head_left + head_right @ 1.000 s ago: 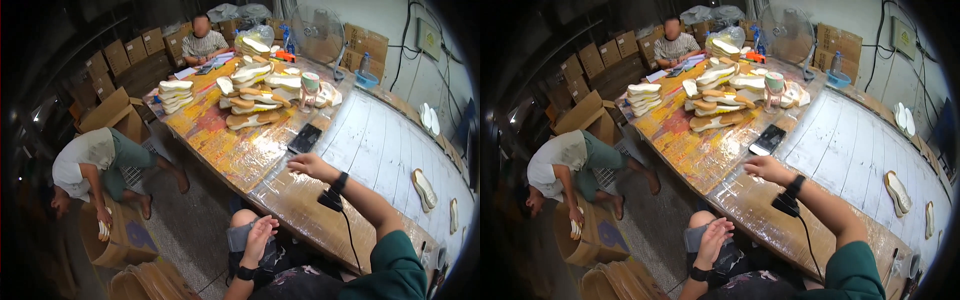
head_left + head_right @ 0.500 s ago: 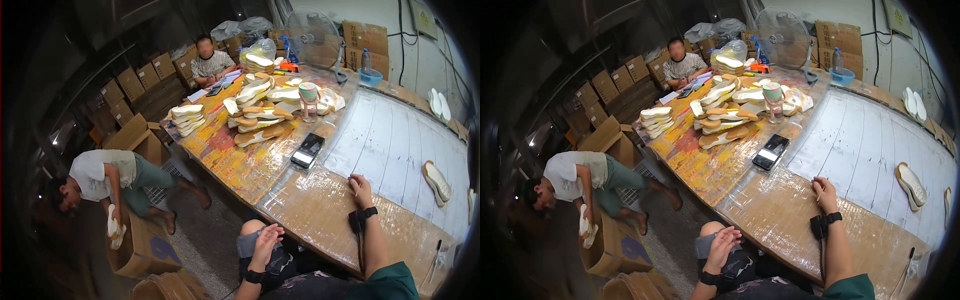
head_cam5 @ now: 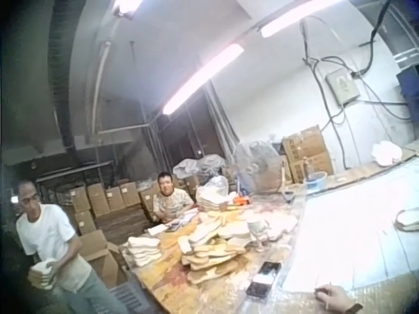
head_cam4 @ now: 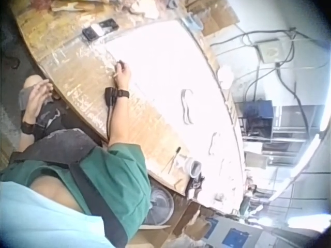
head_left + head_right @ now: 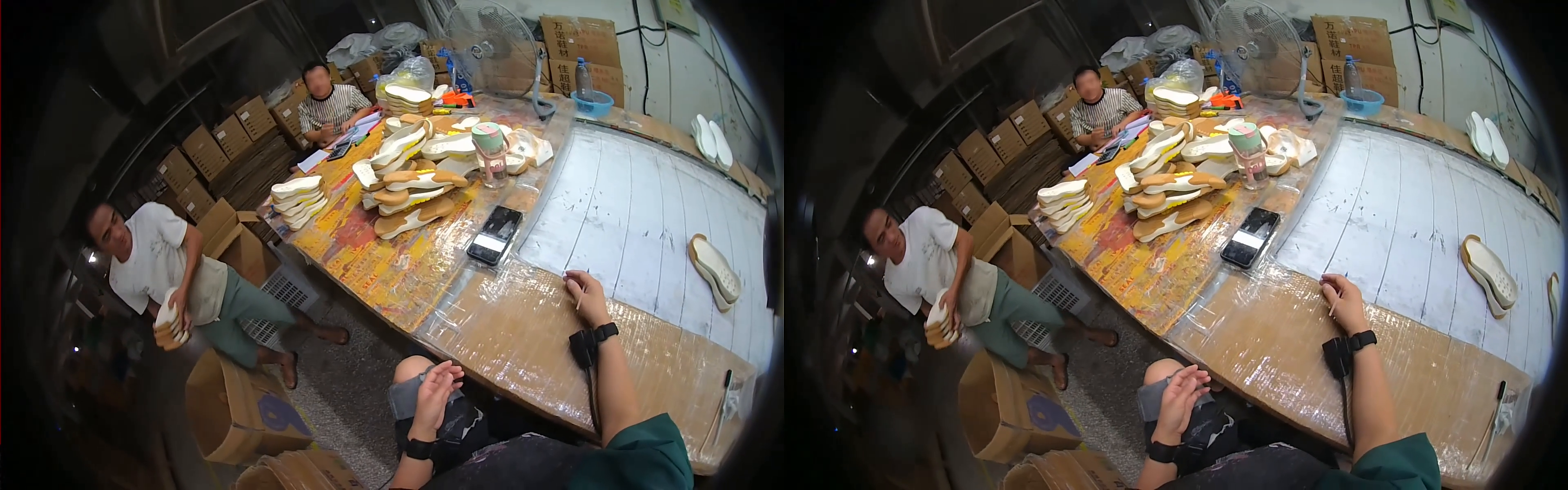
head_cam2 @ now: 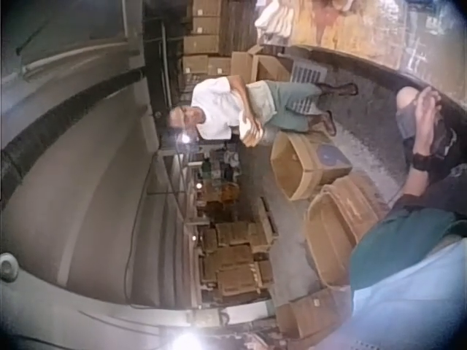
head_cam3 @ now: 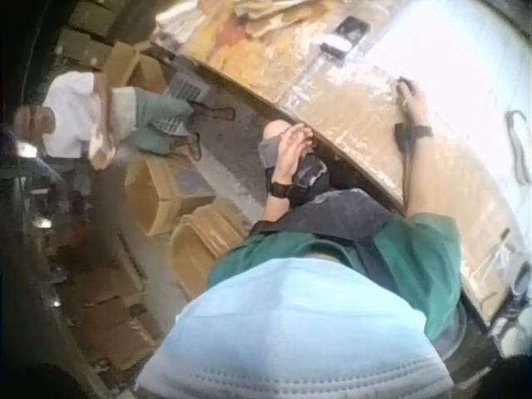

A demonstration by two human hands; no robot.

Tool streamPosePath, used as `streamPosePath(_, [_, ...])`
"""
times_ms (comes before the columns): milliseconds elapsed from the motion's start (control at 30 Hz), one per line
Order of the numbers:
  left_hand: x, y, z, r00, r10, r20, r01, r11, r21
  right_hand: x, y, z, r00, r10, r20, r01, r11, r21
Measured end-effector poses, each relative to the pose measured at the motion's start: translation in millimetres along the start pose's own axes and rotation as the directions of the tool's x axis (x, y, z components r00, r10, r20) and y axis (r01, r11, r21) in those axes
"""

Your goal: The person marks shoe soles with a marker pen, then places them onto a conveyor belt for assembly.

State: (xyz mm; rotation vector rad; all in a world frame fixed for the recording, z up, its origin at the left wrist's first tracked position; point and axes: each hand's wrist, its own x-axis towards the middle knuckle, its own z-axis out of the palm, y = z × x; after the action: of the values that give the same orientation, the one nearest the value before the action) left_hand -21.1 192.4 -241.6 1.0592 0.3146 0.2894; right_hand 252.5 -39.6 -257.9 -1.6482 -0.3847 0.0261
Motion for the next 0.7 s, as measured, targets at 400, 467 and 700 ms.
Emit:
streamPosePath(400, [-0.3, -1.2, -3.0, 1.000, -0.002, 0.018, 0.002, 1.000, -0.015, -1.1, 1.4, 0.0, 1.000, 0.011, 0.003, -0.011, 0.999, 0.034])
streamPosePath(467, [-0.2, -0.7, -2.2, 1.000, -0.007, 0.017, 0.007, 1.000, -0.016, -0.6, 2.3, -0.1, 1.000, 0.018, 0.005, -0.018, 0.999, 0.049])
streamPosePath(700, [0.2, -2.5, -2.0, 1.000, 0.012, -0.001, -0.012, 1.000, 0.013, -1.0, 0.0, 0.8, 0.999, 0.050, 0.015, -0.051, 0.992, 0.112])
